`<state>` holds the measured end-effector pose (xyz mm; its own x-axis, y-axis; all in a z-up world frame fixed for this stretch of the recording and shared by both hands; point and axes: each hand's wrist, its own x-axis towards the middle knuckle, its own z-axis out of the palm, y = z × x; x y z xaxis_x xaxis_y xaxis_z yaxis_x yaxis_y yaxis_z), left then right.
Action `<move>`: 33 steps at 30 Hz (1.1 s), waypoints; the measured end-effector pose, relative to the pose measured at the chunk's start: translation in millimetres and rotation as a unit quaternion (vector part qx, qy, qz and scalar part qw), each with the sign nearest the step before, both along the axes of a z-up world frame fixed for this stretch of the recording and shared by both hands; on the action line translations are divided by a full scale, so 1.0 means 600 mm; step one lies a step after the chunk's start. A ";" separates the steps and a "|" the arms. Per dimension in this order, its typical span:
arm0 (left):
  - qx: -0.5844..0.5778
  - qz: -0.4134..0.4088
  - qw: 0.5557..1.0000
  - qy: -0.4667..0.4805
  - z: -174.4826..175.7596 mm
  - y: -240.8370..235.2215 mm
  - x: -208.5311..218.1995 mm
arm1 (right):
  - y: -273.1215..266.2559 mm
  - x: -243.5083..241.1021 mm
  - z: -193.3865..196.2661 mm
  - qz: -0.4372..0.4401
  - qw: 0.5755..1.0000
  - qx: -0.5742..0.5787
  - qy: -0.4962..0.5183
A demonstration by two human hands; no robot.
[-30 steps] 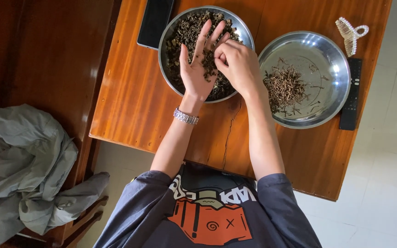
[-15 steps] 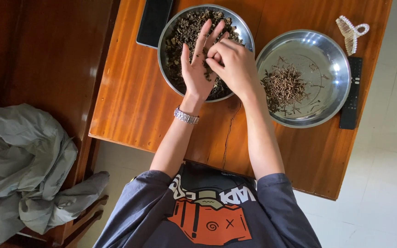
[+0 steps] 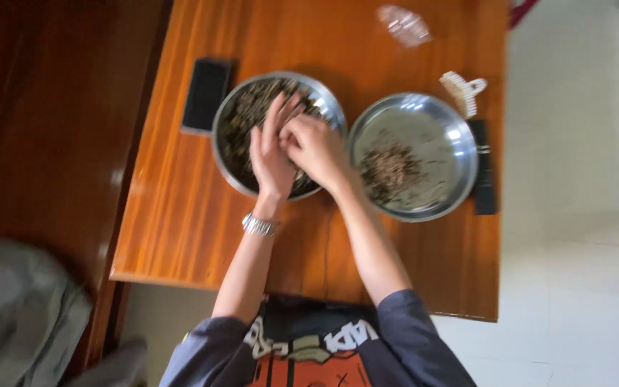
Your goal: The person sorts dried plant material by hand, picking small pieces from a large metal bowl and placing them into a smaller metal bowl. The person repeatedly sifts through the material and transfers selected pieces to the second bowl.
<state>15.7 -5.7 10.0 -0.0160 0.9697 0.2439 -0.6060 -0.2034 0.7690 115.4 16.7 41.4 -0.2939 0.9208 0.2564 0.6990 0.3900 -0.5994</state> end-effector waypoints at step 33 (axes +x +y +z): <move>0.027 -0.156 0.950 -0.271 -0.014 0.007 -0.029 | 0.000 0.010 0.029 0.126 0.985 -0.002 0.114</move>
